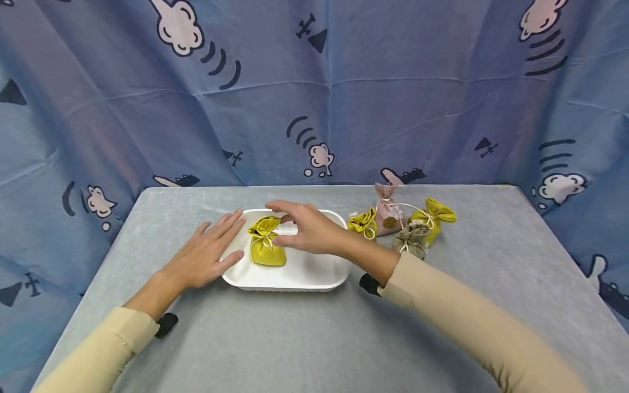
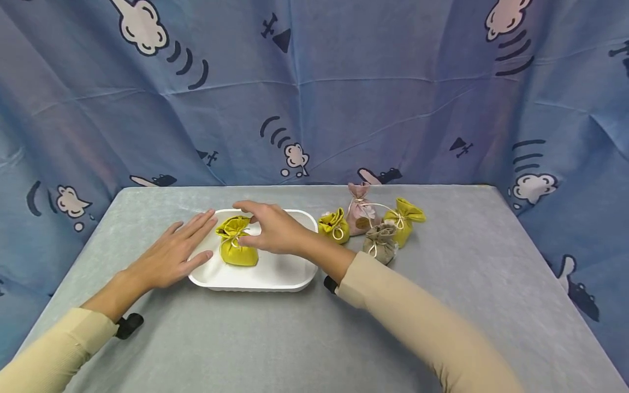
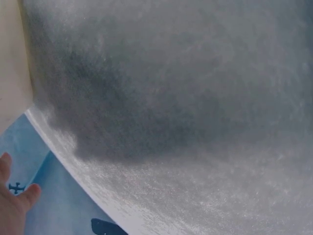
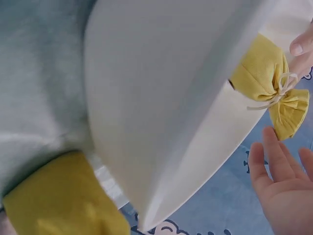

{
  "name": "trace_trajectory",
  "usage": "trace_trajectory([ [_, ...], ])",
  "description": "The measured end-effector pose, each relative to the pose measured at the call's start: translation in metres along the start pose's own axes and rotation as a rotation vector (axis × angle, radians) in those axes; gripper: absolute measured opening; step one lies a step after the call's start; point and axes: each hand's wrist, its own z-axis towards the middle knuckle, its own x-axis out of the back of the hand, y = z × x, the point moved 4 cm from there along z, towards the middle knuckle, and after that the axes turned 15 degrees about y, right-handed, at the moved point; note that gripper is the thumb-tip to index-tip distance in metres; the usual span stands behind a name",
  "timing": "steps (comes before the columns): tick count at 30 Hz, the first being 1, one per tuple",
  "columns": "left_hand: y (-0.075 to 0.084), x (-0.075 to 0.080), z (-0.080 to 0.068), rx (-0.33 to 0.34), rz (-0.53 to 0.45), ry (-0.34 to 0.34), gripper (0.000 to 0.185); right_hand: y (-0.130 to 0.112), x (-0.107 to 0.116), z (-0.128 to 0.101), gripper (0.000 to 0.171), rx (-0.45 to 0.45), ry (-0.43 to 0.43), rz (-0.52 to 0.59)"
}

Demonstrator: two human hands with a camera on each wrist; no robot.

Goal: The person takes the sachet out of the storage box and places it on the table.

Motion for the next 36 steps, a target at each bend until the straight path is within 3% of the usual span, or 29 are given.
trace_trajectory([
  [6,0.001,0.0,0.001,-0.005,-0.013,0.019,0.07,-0.001,-0.01,0.008,0.067,-0.013,-0.016,-0.034],
  [17,0.0,0.0,0.001,0.0,-0.016,0.02,0.07,-0.009,-0.028,0.013,0.063,-0.001,-0.13,-0.137],
  [36,0.0,0.001,0.0,-0.02,-0.019,0.032,0.069,-0.01,-0.039,0.012,0.04,0.076,-0.135,-0.16],
])
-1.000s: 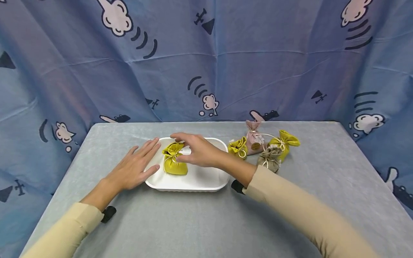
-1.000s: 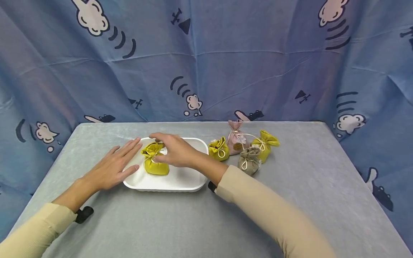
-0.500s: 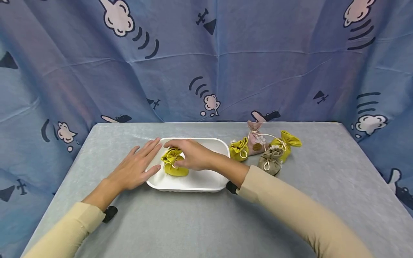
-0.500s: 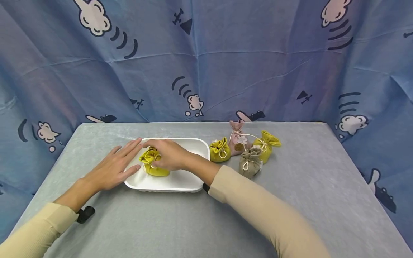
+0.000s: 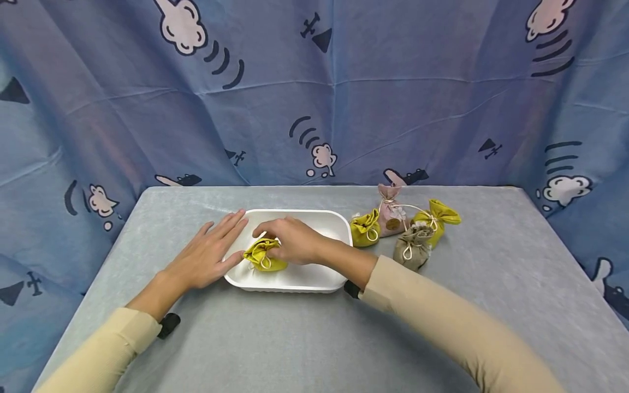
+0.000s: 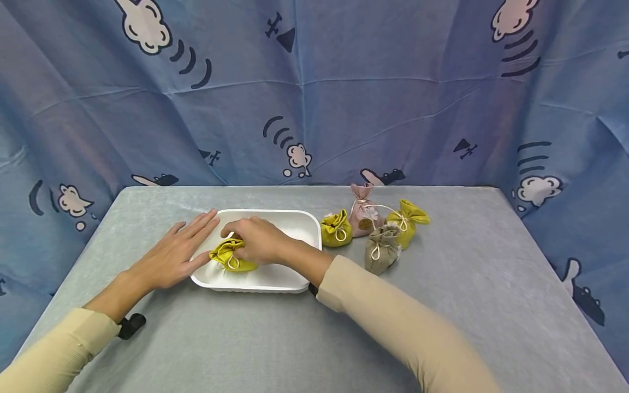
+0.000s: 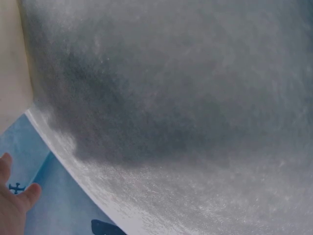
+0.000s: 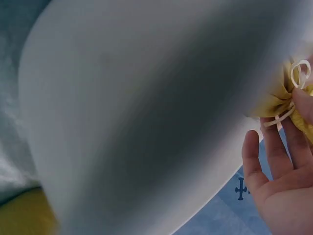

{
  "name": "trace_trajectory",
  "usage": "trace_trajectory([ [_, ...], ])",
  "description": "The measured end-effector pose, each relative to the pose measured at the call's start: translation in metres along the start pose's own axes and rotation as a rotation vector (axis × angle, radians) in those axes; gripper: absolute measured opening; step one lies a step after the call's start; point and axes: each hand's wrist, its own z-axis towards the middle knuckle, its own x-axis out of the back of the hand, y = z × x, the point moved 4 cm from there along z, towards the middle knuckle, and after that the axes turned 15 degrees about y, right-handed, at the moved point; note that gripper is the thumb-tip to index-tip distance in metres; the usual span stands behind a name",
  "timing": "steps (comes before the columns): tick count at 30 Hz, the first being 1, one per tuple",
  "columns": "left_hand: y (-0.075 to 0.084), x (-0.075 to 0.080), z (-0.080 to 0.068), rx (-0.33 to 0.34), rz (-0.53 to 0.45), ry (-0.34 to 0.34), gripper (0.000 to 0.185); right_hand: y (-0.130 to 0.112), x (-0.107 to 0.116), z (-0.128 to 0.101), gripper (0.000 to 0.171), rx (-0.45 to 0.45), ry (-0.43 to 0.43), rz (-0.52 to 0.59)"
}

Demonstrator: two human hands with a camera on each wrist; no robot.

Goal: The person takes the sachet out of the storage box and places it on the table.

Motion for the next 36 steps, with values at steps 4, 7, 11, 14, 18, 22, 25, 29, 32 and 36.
trace_trajectory([
  [4,0.0,0.0,0.0,0.002,0.001,-0.003,0.069,-0.001,-0.001,-0.001,0.037,0.007,0.004,-0.015],
  [7,0.0,0.0,0.0,-0.002,0.005,-0.005,0.069,-0.003,0.0,-0.002,0.037,0.007,0.02,-0.031],
  [11,0.001,0.001,0.0,-0.007,0.006,-0.002,0.069,-0.005,0.004,-0.004,0.038,-0.004,0.044,-0.042],
  [14,0.0,0.0,0.0,0.001,0.001,0.001,0.069,-0.006,0.008,-0.006,0.038,-0.01,0.068,-0.051],
  [18,0.0,0.0,0.0,0.005,-0.004,0.005,0.069,-0.008,0.014,-0.011,0.037,-0.003,0.094,-0.075],
  [22,0.0,0.0,0.001,0.007,-0.005,0.005,0.069,-0.012,0.022,-0.015,0.037,0.012,0.111,-0.074],
  [25,0.0,0.0,0.0,0.014,-0.006,-0.002,0.07,-0.015,0.031,-0.019,0.036,0.034,0.122,-0.056],
  [29,0.0,-0.001,0.0,0.017,-0.001,-0.013,0.071,-0.018,0.046,-0.026,0.034,0.063,0.141,-0.055],
  [32,0.001,-0.001,0.0,0.016,0.006,-0.012,0.071,-0.017,0.059,-0.03,0.034,0.073,0.166,-0.069],
  [36,0.001,-0.001,0.0,0.011,0.009,0.002,0.07,-0.015,0.079,-0.038,0.036,0.079,0.209,-0.078],
])
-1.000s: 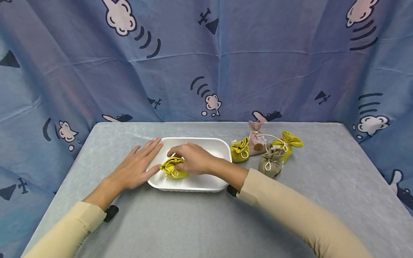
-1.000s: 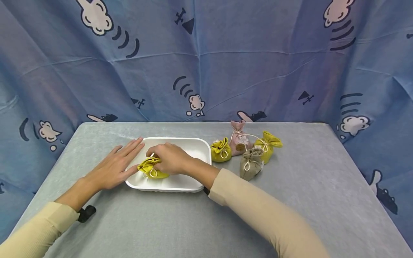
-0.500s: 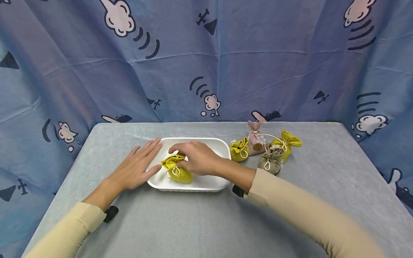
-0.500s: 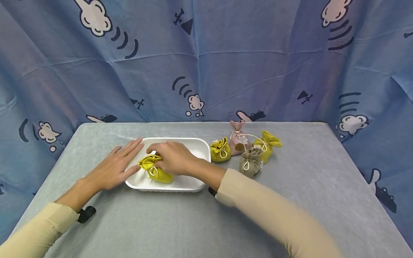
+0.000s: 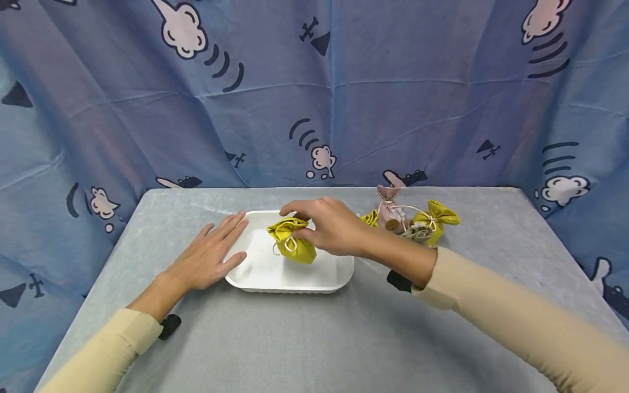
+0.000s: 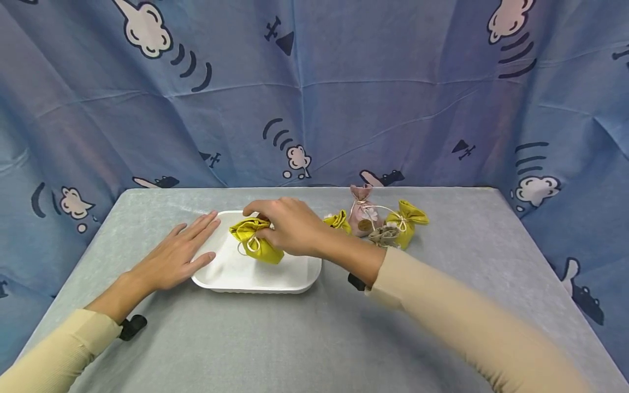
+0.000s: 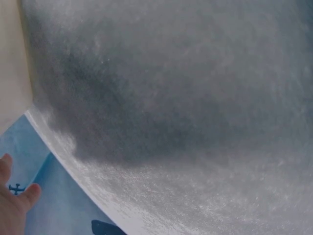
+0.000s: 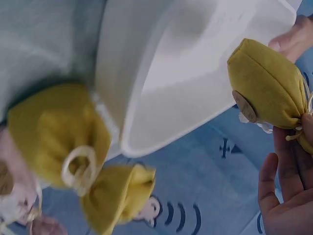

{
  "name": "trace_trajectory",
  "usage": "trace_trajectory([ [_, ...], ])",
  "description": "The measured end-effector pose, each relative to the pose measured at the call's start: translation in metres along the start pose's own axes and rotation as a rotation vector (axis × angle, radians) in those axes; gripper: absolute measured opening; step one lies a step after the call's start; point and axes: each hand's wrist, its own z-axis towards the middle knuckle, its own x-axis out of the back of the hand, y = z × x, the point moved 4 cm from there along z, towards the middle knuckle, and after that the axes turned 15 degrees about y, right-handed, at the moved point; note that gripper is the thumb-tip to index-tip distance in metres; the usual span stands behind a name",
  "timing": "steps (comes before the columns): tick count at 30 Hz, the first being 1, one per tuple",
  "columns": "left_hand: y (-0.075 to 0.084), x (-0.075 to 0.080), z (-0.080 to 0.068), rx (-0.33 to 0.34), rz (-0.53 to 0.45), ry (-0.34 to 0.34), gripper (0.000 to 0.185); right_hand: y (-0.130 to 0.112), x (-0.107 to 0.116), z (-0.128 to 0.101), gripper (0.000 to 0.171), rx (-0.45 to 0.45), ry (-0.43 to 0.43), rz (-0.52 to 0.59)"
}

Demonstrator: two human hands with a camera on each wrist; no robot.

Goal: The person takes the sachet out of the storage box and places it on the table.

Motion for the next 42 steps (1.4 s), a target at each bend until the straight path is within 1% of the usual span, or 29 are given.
trace_trajectory([
  [11,0.001,0.001,0.0,-0.019,-0.006,0.003,0.07,0.01,0.055,-0.028,0.046,-0.012,0.132,0.018],
  [18,0.001,0.001,-0.001,-0.018,-0.014,0.005,0.07,0.019,0.073,-0.047,0.047,-0.024,0.144,0.019],
  [25,0.0,0.001,-0.001,-0.016,-0.013,0.006,0.07,0.026,0.084,-0.066,0.045,-0.028,0.159,0.04],
  [31,-0.001,0.001,-0.001,-0.011,-0.014,0.003,0.07,0.035,0.089,-0.082,0.049,-0.087,0.137,0.0],
  [39,-0.001,0.001,-0.001,-0.012,-0.018,0.001,0.07,0.051,0.086,-0.099,0.05,-0.143,0.089,-0.025],
  [42,-0.001,0.0,-0.001,-0.012,-0.02,0.0,0.069,0.056,0.083,-0.104,0.049,-0.141,0.08,-0.023],
])
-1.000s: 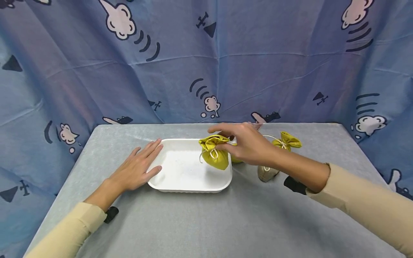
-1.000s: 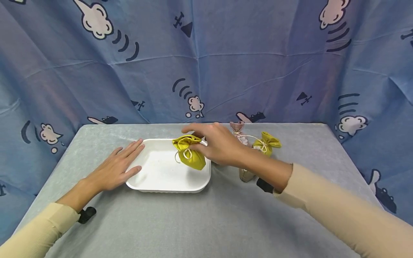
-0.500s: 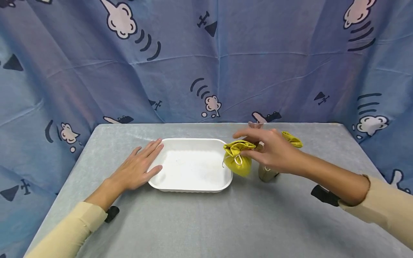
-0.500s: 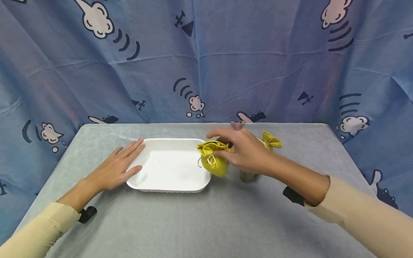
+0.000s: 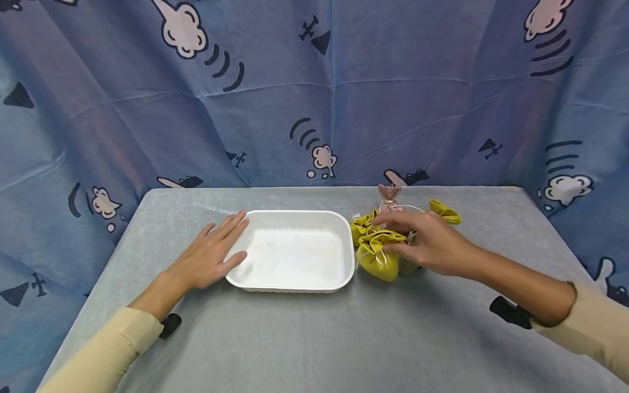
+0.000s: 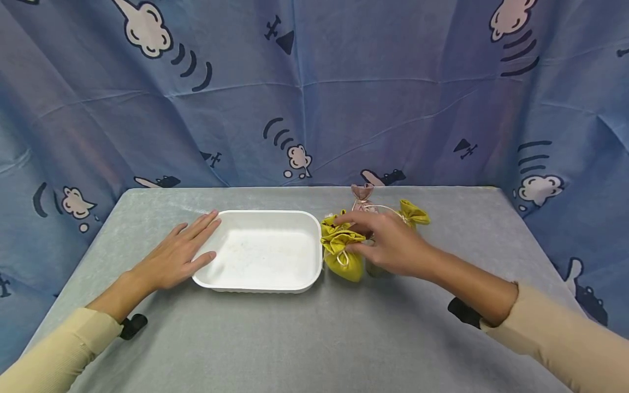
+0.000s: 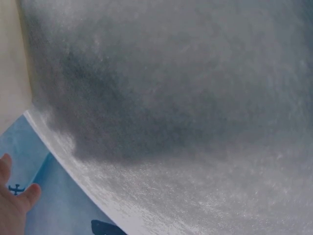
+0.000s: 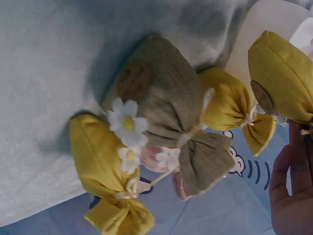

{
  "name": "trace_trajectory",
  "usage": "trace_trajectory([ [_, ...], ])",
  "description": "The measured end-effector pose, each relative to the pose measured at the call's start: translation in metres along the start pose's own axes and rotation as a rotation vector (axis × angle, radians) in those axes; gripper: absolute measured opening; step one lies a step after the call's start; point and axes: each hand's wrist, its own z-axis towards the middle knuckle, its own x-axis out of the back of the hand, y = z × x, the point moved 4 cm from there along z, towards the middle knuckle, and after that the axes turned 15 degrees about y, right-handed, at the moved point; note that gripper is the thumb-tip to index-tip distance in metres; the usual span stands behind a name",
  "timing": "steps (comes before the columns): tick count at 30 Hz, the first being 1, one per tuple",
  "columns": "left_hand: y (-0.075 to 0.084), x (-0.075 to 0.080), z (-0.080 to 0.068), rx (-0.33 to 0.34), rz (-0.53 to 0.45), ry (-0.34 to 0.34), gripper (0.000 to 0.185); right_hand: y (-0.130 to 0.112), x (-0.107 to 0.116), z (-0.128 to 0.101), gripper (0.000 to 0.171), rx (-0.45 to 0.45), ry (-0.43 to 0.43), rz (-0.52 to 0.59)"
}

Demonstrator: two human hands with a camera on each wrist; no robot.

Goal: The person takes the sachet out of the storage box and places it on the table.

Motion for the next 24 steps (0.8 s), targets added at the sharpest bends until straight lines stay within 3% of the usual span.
trace_trajectory([
  [14,0.001,0.001,0.0,0.002,-0.002,0.001,0.069,0.027,-0.015,-0.011,0.052,-0.022,-0.018,0.008],
  [24,0.001,0.001,0.0,0.009,0.002,-0.008,0.07,0.037,-0.017,-0.012,0.052,-0.044,0.016,-0.022],
])
